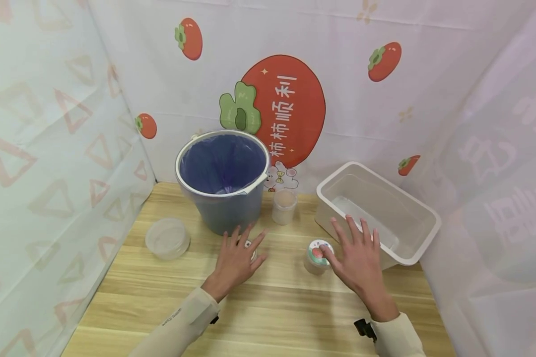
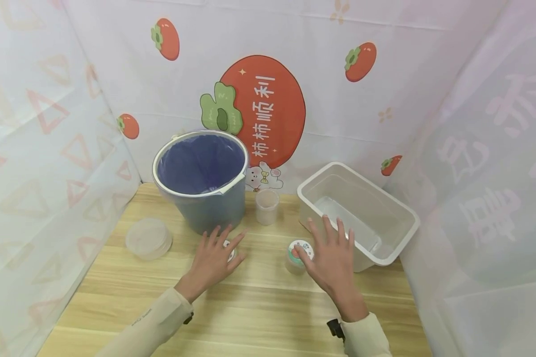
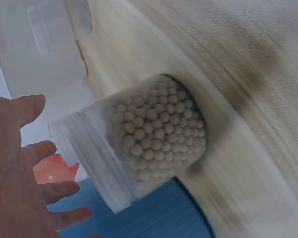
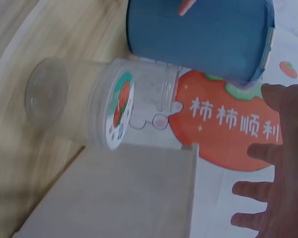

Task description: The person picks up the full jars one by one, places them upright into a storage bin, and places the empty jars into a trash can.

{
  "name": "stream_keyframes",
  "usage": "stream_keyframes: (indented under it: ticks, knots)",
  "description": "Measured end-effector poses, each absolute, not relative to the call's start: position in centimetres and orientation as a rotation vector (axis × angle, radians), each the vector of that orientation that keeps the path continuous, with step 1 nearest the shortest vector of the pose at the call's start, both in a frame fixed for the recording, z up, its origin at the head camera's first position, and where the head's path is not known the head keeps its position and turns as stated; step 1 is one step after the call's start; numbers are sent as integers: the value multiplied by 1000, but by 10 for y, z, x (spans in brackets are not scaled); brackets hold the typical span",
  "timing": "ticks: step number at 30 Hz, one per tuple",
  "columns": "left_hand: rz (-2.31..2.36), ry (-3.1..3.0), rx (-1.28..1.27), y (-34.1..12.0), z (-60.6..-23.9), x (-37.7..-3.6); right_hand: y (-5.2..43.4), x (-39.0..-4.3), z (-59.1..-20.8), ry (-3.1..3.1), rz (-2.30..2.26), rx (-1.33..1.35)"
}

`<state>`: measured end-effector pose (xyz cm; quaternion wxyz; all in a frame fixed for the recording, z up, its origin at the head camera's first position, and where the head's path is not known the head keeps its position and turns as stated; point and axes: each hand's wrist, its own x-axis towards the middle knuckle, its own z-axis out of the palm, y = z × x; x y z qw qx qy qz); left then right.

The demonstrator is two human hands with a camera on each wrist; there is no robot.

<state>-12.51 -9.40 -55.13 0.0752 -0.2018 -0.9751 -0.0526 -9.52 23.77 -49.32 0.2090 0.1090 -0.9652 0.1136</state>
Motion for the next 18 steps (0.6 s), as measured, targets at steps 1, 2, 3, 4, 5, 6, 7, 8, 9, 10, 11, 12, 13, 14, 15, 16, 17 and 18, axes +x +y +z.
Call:
stream_keyframes:
  ticks: [1,2,3,4,5,6,7,8,9,10,11,12,13,14,15,16,17,18]
  knots:
    - [-167,-2932,-604,-95,-553,-125,241,-95,-494,-2689,315,292]
    - [-173,-2936,-603,-96,-555,-125,244,-95,-495,-2691,314,281]
    - [-181,-2940,-604,-96,-556,-124,247,-94,-495,-2692,316,270]
    - [-182,-2941,-604,-97,-557,-124,250,-94,-496,-2691,316,260]
    - [-185,-2945,-606,-97,-559,-125,253,-94,-497,-2690,312,250]
    - [-187,-2945,-607,-98,-560,-124,256,-94,-497,-2689,311,238]
    - [-188,-2945,-607,-98,-562,-124,259,-94,-498,-2691,317,226]
    - [-189,-2945,-607,-98,-563,-124,262,-94,-498,-2694,313,216]
    - [-192,-2946,-606,-99,-564,-124,264,-94,-498,-2700,316,205]
    - [-190,-2948,-604,-99,-565,-124,266,-94,-498,-2712,316,192]
    - [-190,-2950,-604,-99,-566,-124,268,-94,-498,-2724,319,180]
    - [-188,-2950,-602,-100,-567,-124,271,-94,-498,-2736,322,168]
    - [-188,-2951,-602,-100,-567,-123,273,-94,-498,-2748,320,156]
    - [-188,-2951,-603,-100,-568,-123,276,-95,-497,-2758,316,143]
    - [-186,-2951,-603,-100,-568,-123,278,-95,-497,-2766,313,130]
    - [-183,-2952,-603,-100,-569,-123,281,-95,-498,-2771,308,118]
    - [-188,-2954,-605,-101,-569,-122,284,-96,-498,-2771,304,109]
    - [-189,-2956,-606,-101,-569,-122,286,-96,-498,-2772,302,100]
